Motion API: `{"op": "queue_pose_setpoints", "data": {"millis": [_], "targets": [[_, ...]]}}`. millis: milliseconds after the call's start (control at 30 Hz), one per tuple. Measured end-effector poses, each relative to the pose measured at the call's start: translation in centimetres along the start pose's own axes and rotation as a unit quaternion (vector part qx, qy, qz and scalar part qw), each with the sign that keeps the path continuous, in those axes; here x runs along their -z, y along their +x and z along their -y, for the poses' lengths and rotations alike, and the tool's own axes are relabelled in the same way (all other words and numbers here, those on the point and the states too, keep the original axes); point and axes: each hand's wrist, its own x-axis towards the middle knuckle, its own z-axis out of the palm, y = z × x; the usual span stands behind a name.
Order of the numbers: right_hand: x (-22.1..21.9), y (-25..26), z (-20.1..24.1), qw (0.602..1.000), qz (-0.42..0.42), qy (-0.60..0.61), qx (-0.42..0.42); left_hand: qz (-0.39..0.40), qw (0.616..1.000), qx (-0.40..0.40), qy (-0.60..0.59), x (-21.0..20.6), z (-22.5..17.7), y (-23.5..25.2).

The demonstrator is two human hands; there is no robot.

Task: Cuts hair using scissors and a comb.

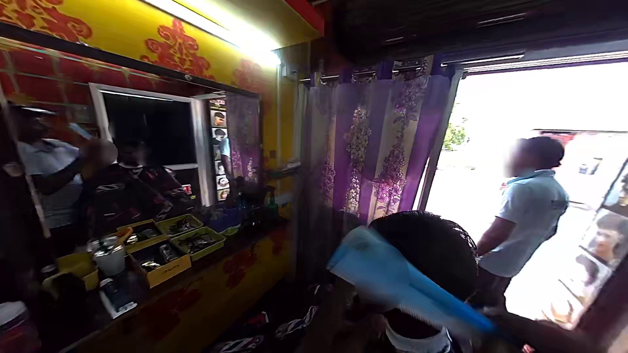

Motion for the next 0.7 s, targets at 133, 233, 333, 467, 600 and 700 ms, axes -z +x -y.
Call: {"op": "queue_pose_setpoints", "data": {"millis": [133, 233, 333, 467, 600, 700], "targets": [[3.5, 3.4, 5.1, 0.784, -0.089, -0.599, 0.136, 0.005, 0.977, 0.211, -0.020, 10.3, 5.6, -0.5], [0.9, 5.4, 5.3, 0.666, -0.045, -0.723, 0.176, 0.028, 0.952, 0.297, -0.069, 11.6, 10.9, -0.3], [-1.5, 7.9, 4.9, 0.607, -0.009, -0.771, 0.192, 0.058, 0.945, 0.305, -0.106, 9.6, 13.0, 1.6], [-1.1, 11.2, 5.9, 0.604, 0.001, -0.779, 0.168, 0.061, 0.949, 0.254, -0.177, 7.2, 13.7, 3.7], [1.2, 12.6, 5.8, 0.596, -0.022, -0.794, 0.120, 0.153, 0.953, 0.112, -0.235, 5.8, 13.6, 6.4], [2.7, 12.8, 4.7, 0.619, -0.050, -0.777, 0.099, 0.244, 0.944, 0.027, -0.220, 5.0, 12.5, 10.2]]}}
